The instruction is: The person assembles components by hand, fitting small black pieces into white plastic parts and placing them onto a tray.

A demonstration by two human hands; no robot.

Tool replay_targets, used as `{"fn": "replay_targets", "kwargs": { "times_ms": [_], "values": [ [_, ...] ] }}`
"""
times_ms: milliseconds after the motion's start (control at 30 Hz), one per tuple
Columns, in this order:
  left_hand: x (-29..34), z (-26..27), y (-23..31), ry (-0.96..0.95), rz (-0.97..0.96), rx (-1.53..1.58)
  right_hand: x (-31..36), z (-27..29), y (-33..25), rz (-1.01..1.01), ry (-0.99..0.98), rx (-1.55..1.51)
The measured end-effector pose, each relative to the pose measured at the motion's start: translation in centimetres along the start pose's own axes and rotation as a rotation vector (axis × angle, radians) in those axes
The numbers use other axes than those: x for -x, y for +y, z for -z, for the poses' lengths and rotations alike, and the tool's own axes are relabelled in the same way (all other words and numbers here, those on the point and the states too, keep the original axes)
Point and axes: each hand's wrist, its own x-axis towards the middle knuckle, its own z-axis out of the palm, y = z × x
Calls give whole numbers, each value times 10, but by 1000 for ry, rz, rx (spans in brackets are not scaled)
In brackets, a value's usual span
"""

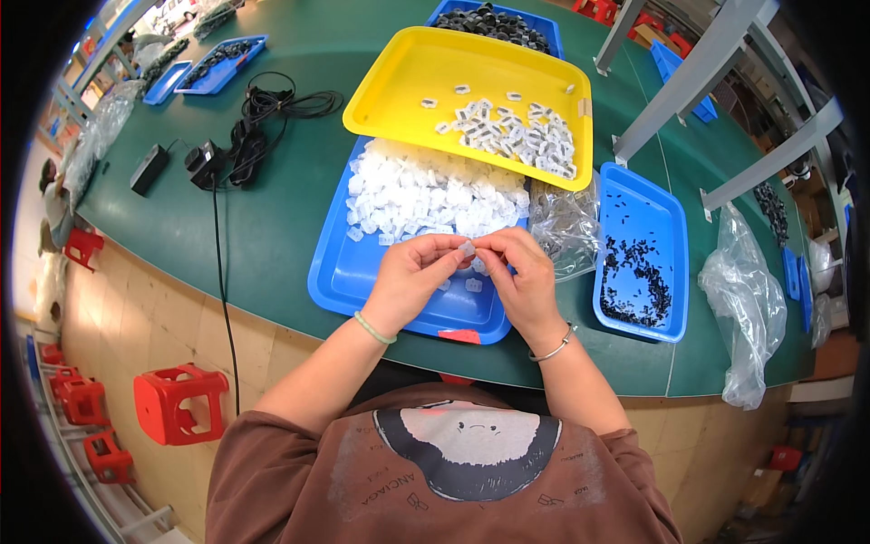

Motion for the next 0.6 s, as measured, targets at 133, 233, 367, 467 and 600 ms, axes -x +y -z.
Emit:
{"fn": "replay_targets", "kwargs": {
  "times_ms": [133,233,367,467,600],
  "values": [
    [0,1,2,-18,6,-31,2,0,-1,-79,7,-26],
    [0,1,2,-5,32,-33,1,0,-4,-111,6,-57],
    [-1,3,1,-10,59,-29,2,-5,-3,-55,25,-55],
    [0,2,4,-32,52,4,2,-7,-1,-72,42,-38],
    [0,3,3,-42,39,16,3,-8,-3,-153,58,-140]
  ]
}}
